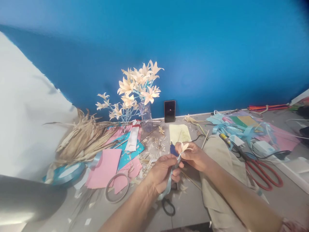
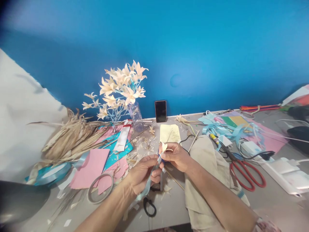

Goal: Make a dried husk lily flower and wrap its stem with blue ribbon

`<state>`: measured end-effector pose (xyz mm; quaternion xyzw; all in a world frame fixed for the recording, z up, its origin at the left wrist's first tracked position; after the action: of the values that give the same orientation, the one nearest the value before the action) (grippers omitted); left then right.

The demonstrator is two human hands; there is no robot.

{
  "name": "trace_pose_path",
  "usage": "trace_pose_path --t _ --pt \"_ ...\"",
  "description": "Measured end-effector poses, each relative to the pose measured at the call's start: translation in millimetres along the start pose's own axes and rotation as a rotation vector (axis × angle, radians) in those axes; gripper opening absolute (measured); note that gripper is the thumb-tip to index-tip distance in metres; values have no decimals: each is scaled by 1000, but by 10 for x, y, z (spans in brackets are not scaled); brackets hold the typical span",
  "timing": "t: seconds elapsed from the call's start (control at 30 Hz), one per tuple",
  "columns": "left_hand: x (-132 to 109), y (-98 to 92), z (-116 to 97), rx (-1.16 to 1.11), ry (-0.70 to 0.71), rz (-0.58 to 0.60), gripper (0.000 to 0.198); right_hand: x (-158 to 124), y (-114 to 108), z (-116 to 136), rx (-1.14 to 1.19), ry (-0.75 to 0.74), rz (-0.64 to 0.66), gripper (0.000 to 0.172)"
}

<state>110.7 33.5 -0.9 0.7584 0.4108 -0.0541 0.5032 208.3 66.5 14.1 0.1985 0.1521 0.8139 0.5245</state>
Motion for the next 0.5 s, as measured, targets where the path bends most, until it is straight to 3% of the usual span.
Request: trace_pose_path --t 0.2,0.3,0.43,0.5 --pt "-3 103 72 33 -35 11 26 -2 -31 -7 38 -31 31 33" --pt "-50 121 -5 48 82 -66 30 12 -69 -39 129 10 -21 31" --pt "-166 135 -150 83 276 -180 32 58 -194 -28 172 -1 -183 48" --pt "-249 120 -243 145 402 -269 28 70 -220 12 125 -51 -231 34"
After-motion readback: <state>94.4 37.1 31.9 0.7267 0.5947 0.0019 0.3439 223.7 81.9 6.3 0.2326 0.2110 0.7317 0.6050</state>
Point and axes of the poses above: each hand's wrist, its own x-axis towards the middle knuckle, its own y-axis out of the palm, z = x × y, the point moved 7 cm from there along x, towards the middle knuckle, and after that the axes turned 10 degrees about -y, right-handed, at the moved point
